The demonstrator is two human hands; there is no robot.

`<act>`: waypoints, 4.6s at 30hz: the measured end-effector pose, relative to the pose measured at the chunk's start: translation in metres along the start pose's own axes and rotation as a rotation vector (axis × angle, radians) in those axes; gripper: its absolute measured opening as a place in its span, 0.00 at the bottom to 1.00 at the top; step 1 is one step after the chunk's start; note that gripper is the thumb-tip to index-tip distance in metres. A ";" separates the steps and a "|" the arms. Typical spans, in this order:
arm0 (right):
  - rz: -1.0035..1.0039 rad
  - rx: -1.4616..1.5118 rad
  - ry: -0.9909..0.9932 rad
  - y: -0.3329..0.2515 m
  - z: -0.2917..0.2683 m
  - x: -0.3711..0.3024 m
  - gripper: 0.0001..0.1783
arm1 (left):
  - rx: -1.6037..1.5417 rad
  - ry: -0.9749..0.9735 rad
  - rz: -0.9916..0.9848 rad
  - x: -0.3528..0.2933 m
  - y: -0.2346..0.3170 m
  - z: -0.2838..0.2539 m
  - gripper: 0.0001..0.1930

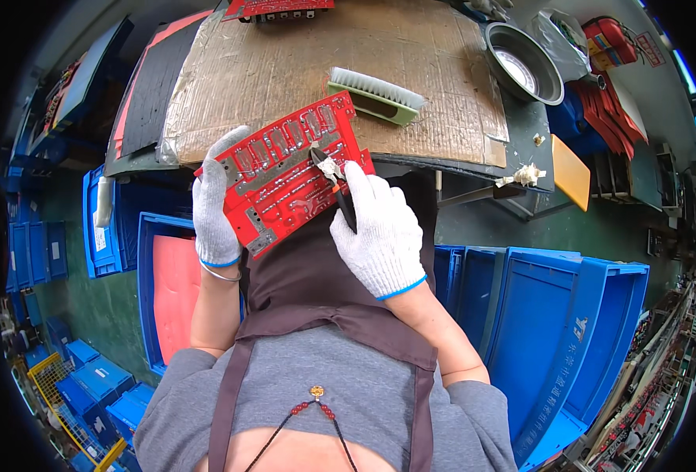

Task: Trimming excess wire leads from a printed circuit board using wire cutters.

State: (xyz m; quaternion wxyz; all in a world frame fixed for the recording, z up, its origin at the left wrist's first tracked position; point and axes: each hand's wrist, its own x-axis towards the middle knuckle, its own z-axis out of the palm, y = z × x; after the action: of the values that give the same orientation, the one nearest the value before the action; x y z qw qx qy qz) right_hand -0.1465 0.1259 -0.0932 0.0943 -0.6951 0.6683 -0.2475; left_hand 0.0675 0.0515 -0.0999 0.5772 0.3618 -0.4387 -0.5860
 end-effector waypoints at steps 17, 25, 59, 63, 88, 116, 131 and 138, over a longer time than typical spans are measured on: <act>-0.023 0.055 0.135 0.004 0.009 -0.002 0.38 | -0.057 0.036 -0.048 -0.002 0.002 0.003 0.27; -0.007 -0.080 0.069 0.008 0.011 0.002 0.41 | -0.048 0.038 -0.047 -0.001 -0.002 -0.002 0.28; -0.007 -0.038 0.088 0.019 0.007 0.002 0.42 | -0.020 0.053 -0.078 -0.001 0.000 0.003 0.30; -0.044 -0.103 0.078 0.014 0.004 0.010 0.40 | -0.061 0.043 -0.065 -0.001 0.000 0.002 0.28; 0.672 -0.156 0.434 0.166 -0.096 -0.080 0.29 | -0.396 -0.021 -0.314 0.034 -0.030 0.017 0.32; -0.158 -0.241 0.082 0.077 -0.038 0.031 0.38 | -0.271 -0.180 -0.334 0.070 -0.021 -0.017 0.32; 0.069 0.139 0.245 0.094 -0.016 0.048 0.27 | -0.272 -0.155 -0.331 0.067 -0.018 -0.015 0.32; 0.072 -0.071 0.113 0.059 -0.018 0.030 0.33 | -0.358 -0.140 -0.353 0.061 -0.021 -0.009 0.30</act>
State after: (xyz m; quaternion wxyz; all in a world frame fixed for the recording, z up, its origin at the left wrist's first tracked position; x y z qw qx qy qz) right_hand -0.2076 0.0954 -0.0983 0.0406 -0.6584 0.7055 -0.2590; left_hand 0.0643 -0.0112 -0.1173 0.4892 0.2835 -0.2969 -0.7695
